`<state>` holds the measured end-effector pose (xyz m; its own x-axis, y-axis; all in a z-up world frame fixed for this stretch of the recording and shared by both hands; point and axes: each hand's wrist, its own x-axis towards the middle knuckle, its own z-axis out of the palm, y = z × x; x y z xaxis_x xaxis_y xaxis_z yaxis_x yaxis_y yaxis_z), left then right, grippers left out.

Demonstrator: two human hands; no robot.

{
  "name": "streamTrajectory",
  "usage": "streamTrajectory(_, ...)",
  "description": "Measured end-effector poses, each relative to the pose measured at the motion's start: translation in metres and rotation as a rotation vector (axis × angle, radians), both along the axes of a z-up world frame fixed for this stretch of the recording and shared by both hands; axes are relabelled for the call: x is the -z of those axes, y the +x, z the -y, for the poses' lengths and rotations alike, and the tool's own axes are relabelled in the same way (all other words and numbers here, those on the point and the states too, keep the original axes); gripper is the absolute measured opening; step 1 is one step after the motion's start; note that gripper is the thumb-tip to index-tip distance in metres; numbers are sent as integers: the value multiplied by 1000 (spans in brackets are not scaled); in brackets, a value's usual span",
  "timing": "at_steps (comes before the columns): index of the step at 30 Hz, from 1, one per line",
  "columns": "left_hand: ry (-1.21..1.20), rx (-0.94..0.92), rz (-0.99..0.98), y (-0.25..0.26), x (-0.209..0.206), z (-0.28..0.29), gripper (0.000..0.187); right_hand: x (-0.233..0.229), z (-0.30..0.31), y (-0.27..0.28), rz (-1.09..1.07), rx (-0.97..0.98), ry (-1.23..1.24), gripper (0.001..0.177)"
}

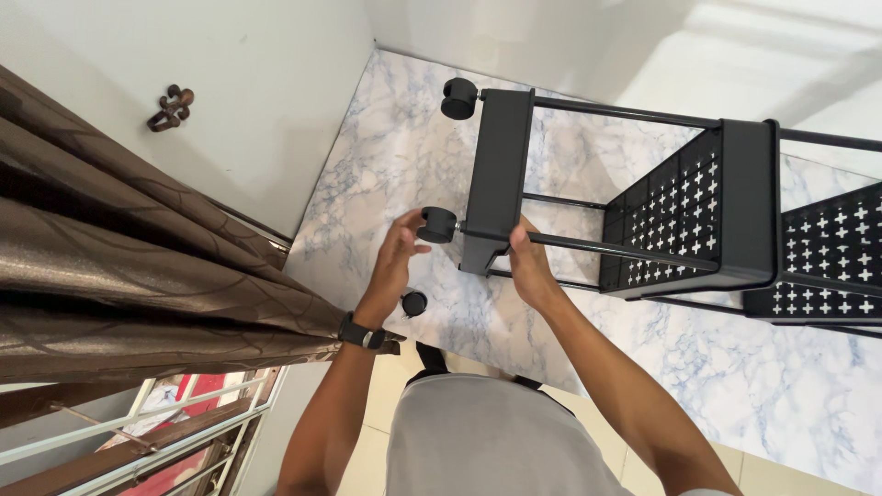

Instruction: The person assembles a black plastic three-tier storage rack by inserting caster wheels into the frame's bottom sockets. They repeatedly lift and reposition the rack to access each corner, then press each wheel into place until all four are attached.

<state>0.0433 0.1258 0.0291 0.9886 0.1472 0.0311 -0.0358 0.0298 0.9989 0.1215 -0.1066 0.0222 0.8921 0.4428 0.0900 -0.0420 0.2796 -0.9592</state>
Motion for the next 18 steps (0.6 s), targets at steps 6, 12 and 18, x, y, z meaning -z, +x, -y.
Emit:
streamTrajectory(6, 17, 42, -214, -3, 85, 18, 57, 60, 50, -20, 45, 176, -244, 46)
streamTrajectory(12, 235, 71, -229, -9, 138, 60, 91, 125, 136, -50, -125, 456, -349, 34)
streamTrajectory(18, 305, -81, -171, 5, 161, 97, 101, 166, 206, -65, -345, 725, -493, 32)
